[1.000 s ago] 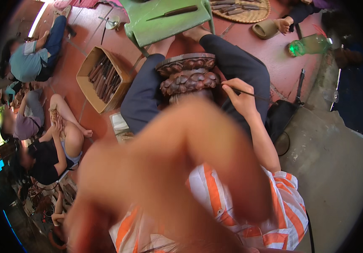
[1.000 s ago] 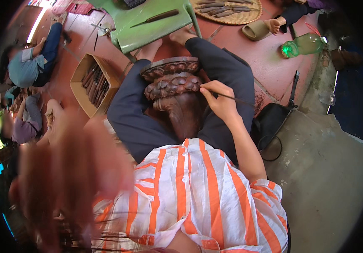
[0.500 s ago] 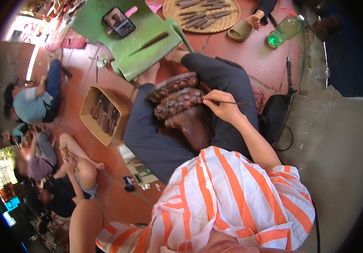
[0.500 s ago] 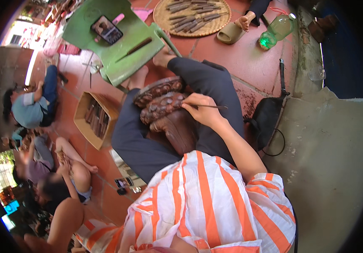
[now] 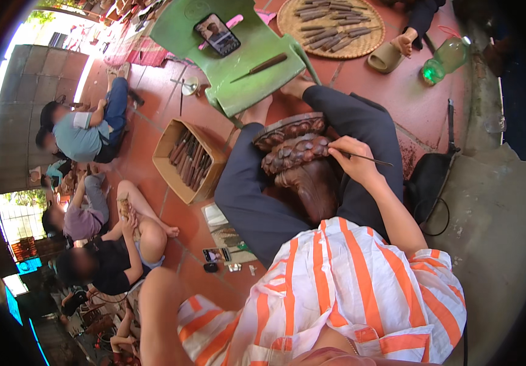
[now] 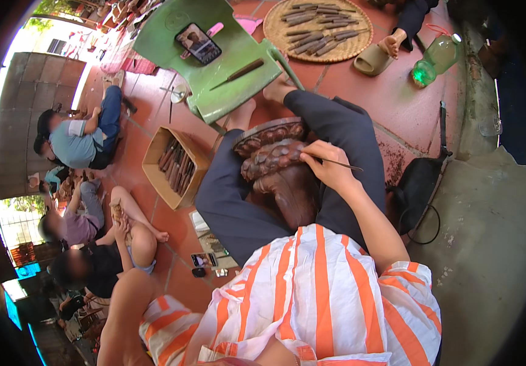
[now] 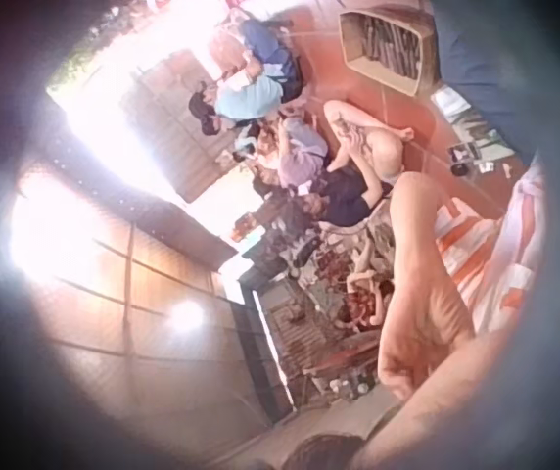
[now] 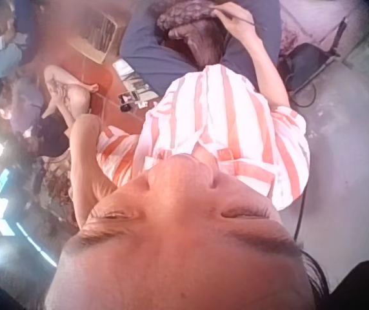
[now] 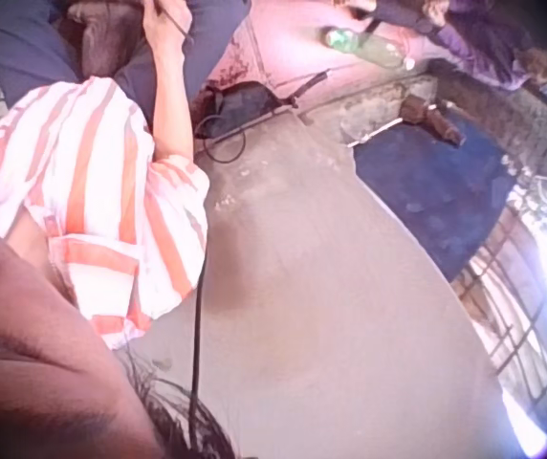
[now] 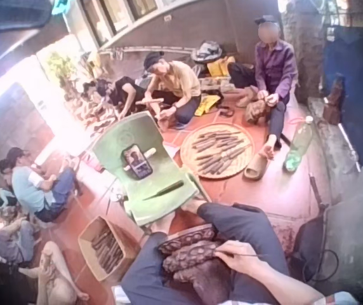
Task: The person carves a dark wooden object with a small knife while sitting on the floor. They hold the object on their lap and use the knife to shape and refine its surface details.
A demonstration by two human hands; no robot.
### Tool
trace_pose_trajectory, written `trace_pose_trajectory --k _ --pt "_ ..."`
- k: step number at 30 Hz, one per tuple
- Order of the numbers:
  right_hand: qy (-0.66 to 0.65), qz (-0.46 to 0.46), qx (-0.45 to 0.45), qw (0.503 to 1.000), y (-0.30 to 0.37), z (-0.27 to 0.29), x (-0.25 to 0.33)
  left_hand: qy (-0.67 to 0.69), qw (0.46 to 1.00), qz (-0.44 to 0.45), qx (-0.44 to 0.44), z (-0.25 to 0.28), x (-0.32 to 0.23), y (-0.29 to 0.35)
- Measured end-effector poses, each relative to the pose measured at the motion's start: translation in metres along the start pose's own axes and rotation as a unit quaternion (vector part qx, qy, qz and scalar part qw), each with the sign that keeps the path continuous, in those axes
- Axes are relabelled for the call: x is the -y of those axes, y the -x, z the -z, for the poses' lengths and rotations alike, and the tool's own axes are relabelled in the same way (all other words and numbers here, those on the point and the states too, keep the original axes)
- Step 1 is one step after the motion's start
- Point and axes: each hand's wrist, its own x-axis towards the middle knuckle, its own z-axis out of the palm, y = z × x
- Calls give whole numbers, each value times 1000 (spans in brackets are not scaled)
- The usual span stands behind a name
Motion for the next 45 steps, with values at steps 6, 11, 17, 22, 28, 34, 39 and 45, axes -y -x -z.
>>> trace_pose_trajectory --k 6,11,17,22,28,34,39,45 --pt "51 107 30 993 9 -22 1 201 875 404 175 -52 -60 173" --pt "92 127 88 984 10 -26 0 337 736 532 249 -158 -132 253" --pt "26 89 78 993 10 -33 -1 308 757 519 253 -179 -155 283" --pt "7 52 78 996 12 -35 -10 293 760 537 220 -187 -168 297" --pt "16 61 59 996 10 -40 -17 276 758 555 204 -195 -173 304" --pt "53 -10 126 991 -6 -34 -9 261 754 567 205 -199 -166 312" --pt "9 -27 174 984 -9 -28 -15 238 735 604 197 -208 -163 302" --pt "-6 -62 178 982 -16 -27 -4 232 744 593 200 -211 -160 305"
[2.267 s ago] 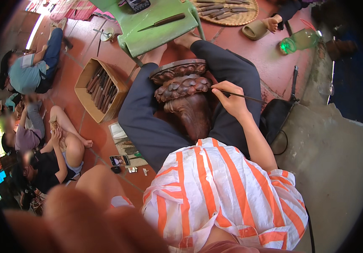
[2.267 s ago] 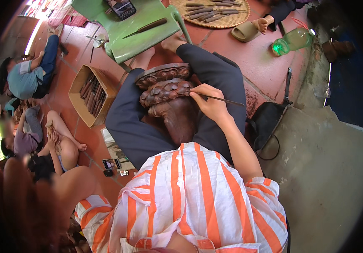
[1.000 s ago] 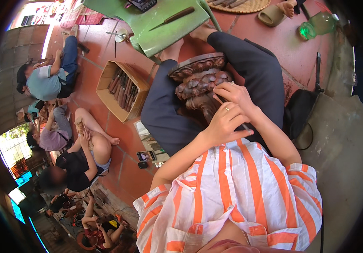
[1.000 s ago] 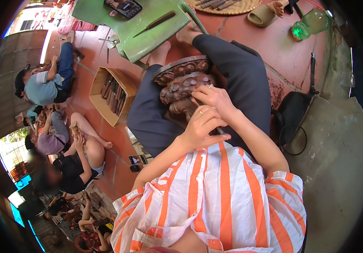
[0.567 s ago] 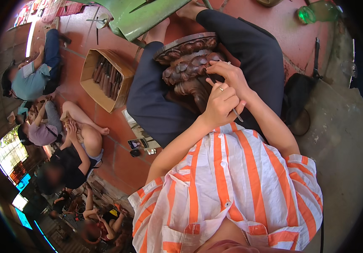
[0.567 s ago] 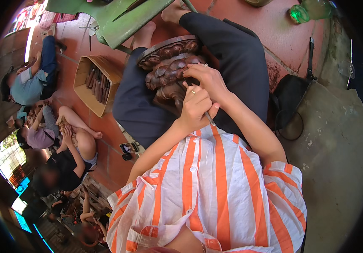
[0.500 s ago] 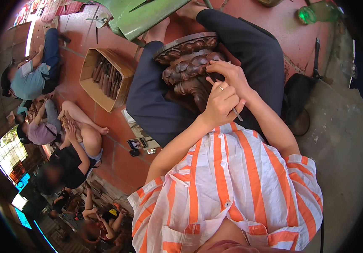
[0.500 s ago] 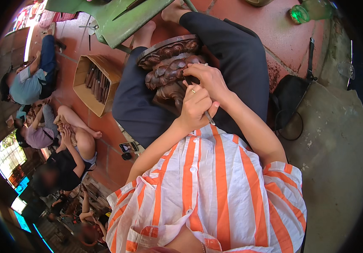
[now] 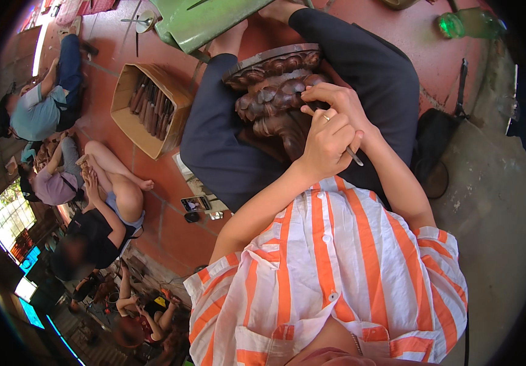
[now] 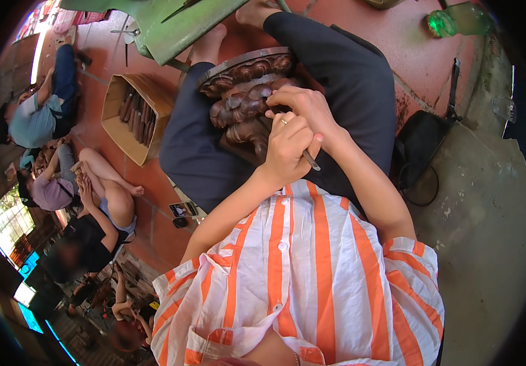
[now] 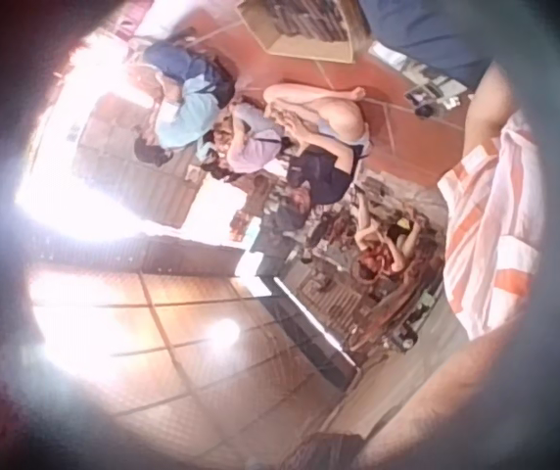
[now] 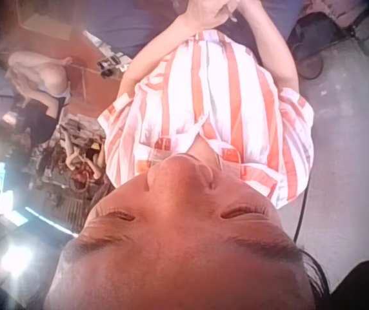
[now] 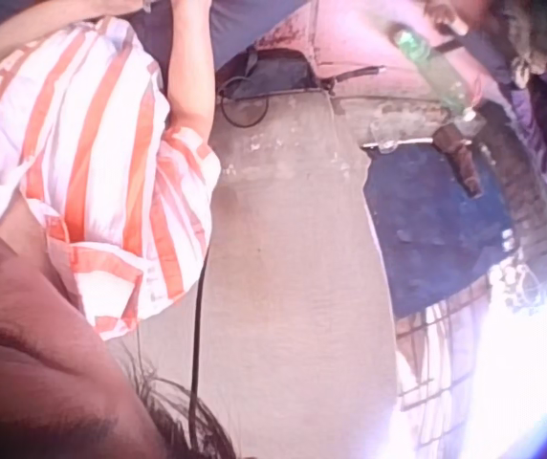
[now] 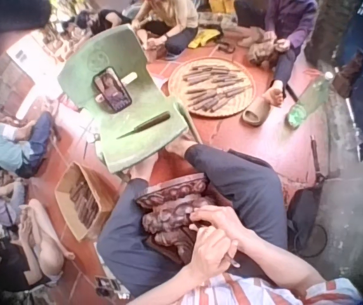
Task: The person carves a dark wooden object with a small knife while sitting on the floor. They hold the object on their lap and use the knife to shape and refine its surface details.
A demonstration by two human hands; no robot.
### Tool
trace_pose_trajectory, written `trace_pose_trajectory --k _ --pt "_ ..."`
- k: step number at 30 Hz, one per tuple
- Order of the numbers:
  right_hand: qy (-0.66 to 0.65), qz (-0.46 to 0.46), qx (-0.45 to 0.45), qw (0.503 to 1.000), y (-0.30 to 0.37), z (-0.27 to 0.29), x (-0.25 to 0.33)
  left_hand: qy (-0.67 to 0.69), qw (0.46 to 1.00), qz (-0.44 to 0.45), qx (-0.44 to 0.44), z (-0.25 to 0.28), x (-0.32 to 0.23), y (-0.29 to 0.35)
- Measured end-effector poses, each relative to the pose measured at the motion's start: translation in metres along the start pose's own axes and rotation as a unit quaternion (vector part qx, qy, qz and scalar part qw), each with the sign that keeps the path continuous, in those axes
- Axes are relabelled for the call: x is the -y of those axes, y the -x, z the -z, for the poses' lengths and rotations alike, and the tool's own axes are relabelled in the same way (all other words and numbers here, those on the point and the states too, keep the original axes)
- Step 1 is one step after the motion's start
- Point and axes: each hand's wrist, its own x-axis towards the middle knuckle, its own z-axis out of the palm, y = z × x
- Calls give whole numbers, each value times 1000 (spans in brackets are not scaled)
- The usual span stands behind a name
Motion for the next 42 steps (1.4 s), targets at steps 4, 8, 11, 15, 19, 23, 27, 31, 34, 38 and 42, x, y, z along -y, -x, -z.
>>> trace_pose_trajectory --k 4,8,11,15,19,23,27,31,34,38,42 --pt "0 31 15 999 1 4 -9 14 1000 13 3 -1 -6 -2" --pt "7 36 -20 999 -2 -3 -4 4 1000 6 8 2 -2 -2" --pt "16 71 -10 997 1 -4 -13 18 1000 10 9 3 -7 -1" --pt "4 22 4 1000 -3 -4 -8 7 1000 0 -5 2 -2 -3" --pt "19 74 -9 997 1 -4 -13 19 1000 2 6 2 -2 3" --pt "3 53 -10 999 -2 -5 -14 15 1000 -6 8 2 0 0" --pt "15 86 -7 996 0 -4 -16 24 1000 2 16 2 -2 6" --pt "14 40 -20 999 -3 -5 -6 22 1000 -5 7 3 -1 -1" --pt "19 67 -32 997 7 -12 -14 24 1000 -1 20 6 -3 9" --pt "0 46 -20 999 1 -7 -10 32 999 -13 18 9 1 1" --pt "14 44 -27 999 -1 -8 -3 34 999 -11 31 11 1 3"
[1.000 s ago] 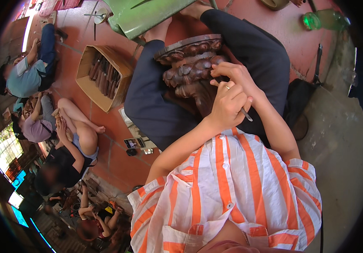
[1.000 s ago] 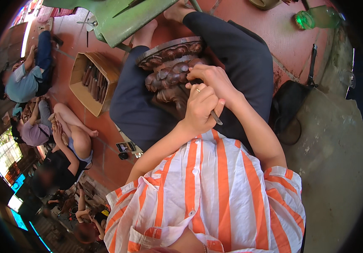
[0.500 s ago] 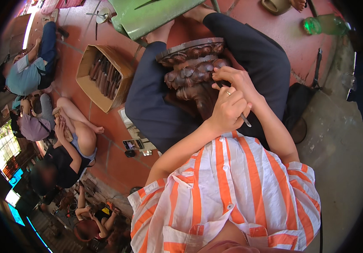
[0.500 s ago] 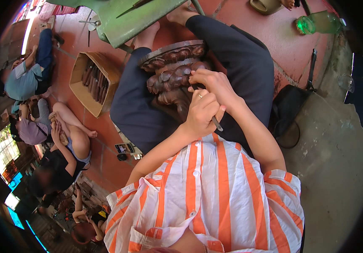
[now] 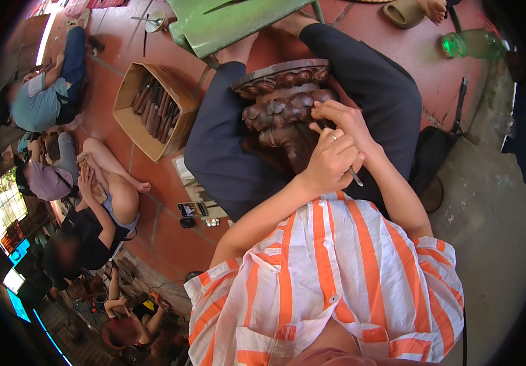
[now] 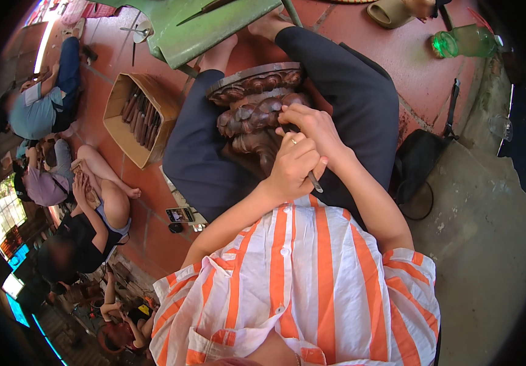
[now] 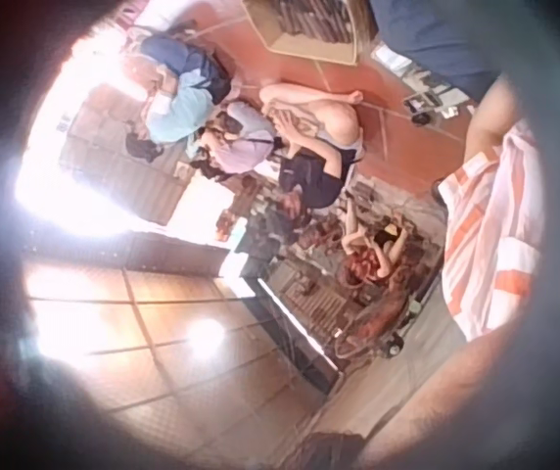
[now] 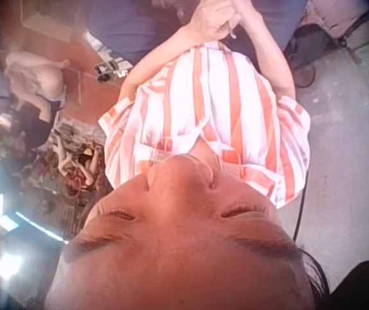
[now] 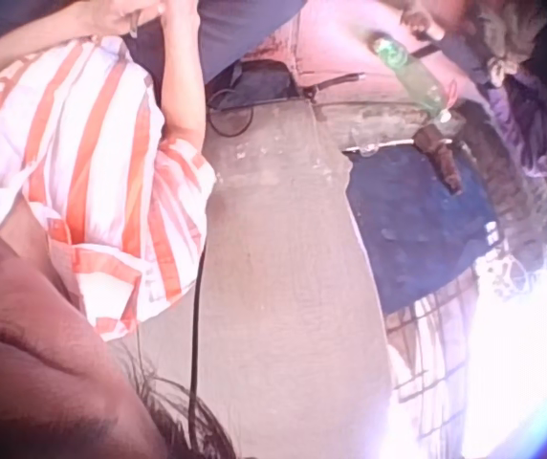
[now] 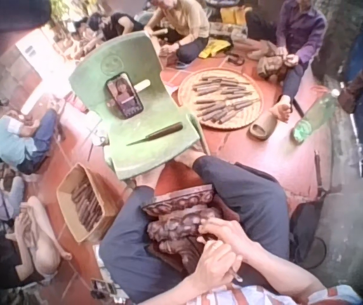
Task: The person carves a dark wooden object with a small knife while sitting on the floor. They hold the object on their lap and use the knife to shape and refine its surface details.
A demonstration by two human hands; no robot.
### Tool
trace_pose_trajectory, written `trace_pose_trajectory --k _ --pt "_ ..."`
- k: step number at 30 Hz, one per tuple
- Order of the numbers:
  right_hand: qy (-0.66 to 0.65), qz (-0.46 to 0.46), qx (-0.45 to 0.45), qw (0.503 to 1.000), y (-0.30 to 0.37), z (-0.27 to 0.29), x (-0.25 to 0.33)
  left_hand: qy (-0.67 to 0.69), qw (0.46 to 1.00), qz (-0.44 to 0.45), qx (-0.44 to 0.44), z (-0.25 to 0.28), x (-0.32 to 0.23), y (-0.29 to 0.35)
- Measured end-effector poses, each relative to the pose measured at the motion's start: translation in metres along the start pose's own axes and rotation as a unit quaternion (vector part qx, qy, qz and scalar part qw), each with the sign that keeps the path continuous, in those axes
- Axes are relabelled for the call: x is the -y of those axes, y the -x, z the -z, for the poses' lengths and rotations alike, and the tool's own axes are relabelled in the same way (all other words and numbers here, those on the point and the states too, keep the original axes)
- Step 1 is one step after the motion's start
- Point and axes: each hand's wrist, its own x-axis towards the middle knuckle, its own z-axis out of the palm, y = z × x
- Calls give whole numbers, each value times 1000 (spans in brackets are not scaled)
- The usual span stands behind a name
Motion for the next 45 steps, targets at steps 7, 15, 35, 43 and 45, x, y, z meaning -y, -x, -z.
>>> trace_pose_trajectory --k 7,15,35,43,45 --pt "10 -8 16 1000 1 2 0 11 1000 13 -9 0 -1 2" --pt "16 25 38 999 -6 5 -4 -3 999 15 -29 -5 -1 -3" --pt "21 35 76 996 -12 9 -3 -20 998 -2 -61 -9 1 1" --pt "44 51 70 995 -14 9 -5 -18 998 -5 -65 -8 -1 -3" --pt "49 43 69 995 -8 6 -3 -20 998 6 -64 -10 1 6"
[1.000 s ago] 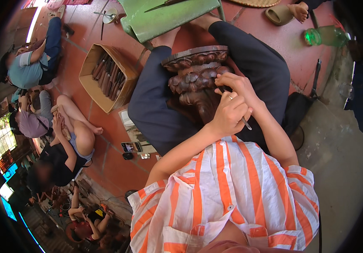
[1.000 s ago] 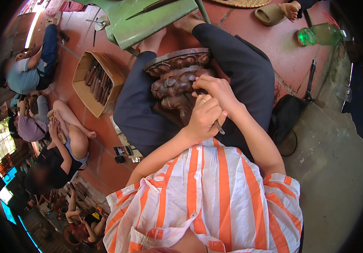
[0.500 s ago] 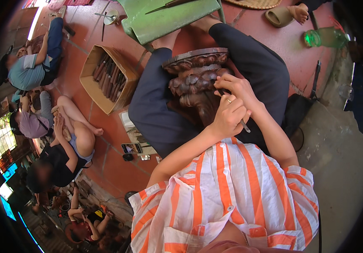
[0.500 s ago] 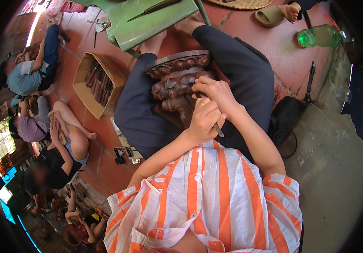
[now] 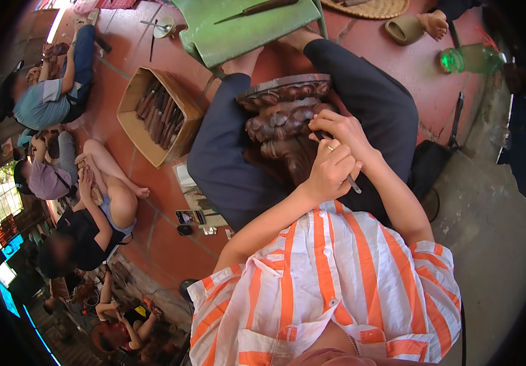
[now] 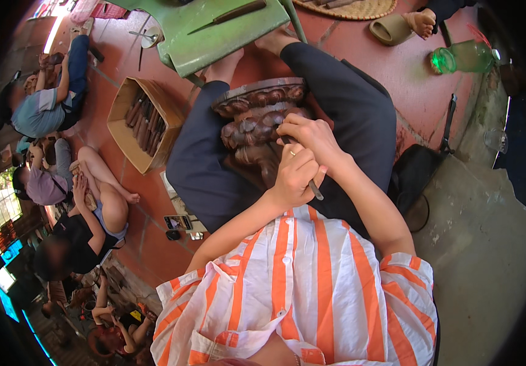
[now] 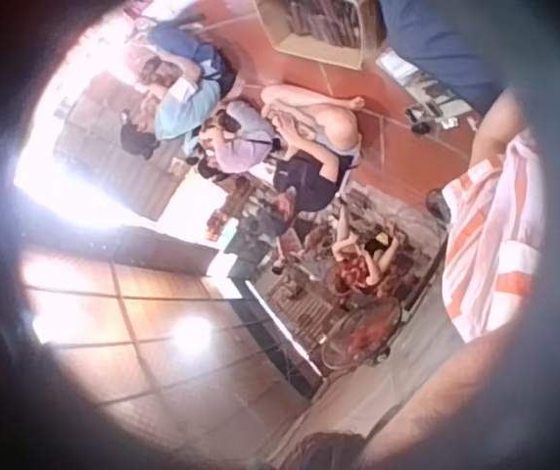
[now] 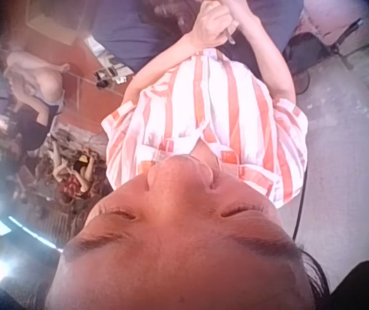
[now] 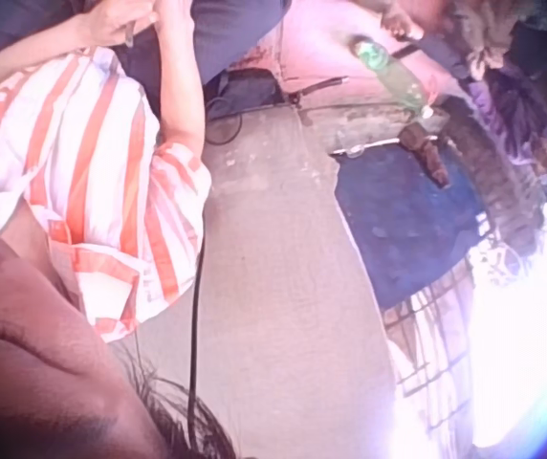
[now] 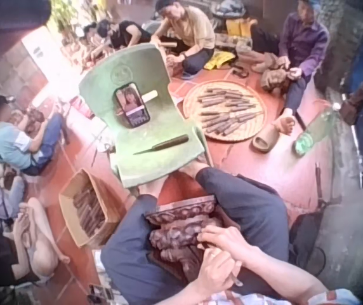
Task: The person carves a dark wooden object with a small knife while sitting on the floor. They hold the object on their lap and use the knife to shape and refine its surface details.
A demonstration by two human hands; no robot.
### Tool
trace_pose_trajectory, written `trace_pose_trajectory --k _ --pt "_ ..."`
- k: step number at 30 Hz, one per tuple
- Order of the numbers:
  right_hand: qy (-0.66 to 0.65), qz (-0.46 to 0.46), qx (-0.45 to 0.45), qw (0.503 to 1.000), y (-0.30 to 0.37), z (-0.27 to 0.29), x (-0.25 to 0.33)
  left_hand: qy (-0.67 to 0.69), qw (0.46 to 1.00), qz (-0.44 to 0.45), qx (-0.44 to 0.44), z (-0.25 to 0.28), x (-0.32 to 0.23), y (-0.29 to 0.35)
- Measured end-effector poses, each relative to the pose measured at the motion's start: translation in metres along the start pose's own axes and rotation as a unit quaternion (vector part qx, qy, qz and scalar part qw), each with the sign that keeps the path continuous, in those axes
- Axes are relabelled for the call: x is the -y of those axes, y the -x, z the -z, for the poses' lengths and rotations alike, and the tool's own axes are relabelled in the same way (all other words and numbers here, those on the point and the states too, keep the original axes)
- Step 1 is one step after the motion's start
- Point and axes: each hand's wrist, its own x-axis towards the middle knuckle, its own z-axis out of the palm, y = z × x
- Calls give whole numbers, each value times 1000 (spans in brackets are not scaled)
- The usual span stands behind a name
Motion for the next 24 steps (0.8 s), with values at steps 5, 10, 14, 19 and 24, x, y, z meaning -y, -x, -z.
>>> trace_pose_trajectory --k 5,10,14,19,24 --pt "-22 1 17 1000 -2 5 -2 0 1000 -5 3 4 -1 -4" --pt "3 0 10 1000 0 1 0 10 1000 6 -11 2 0 1" --pt "-2 -11 12 1000 -10 7 7 7 1000 10 -23 4 -1 -8" --pt "10 11 -12 1000 2 11 7 21 1000 16 -5 1 -15 -9" --pt "-64 -72 -95 991 53 10 38 82 994 7 68 -2 -50 0"
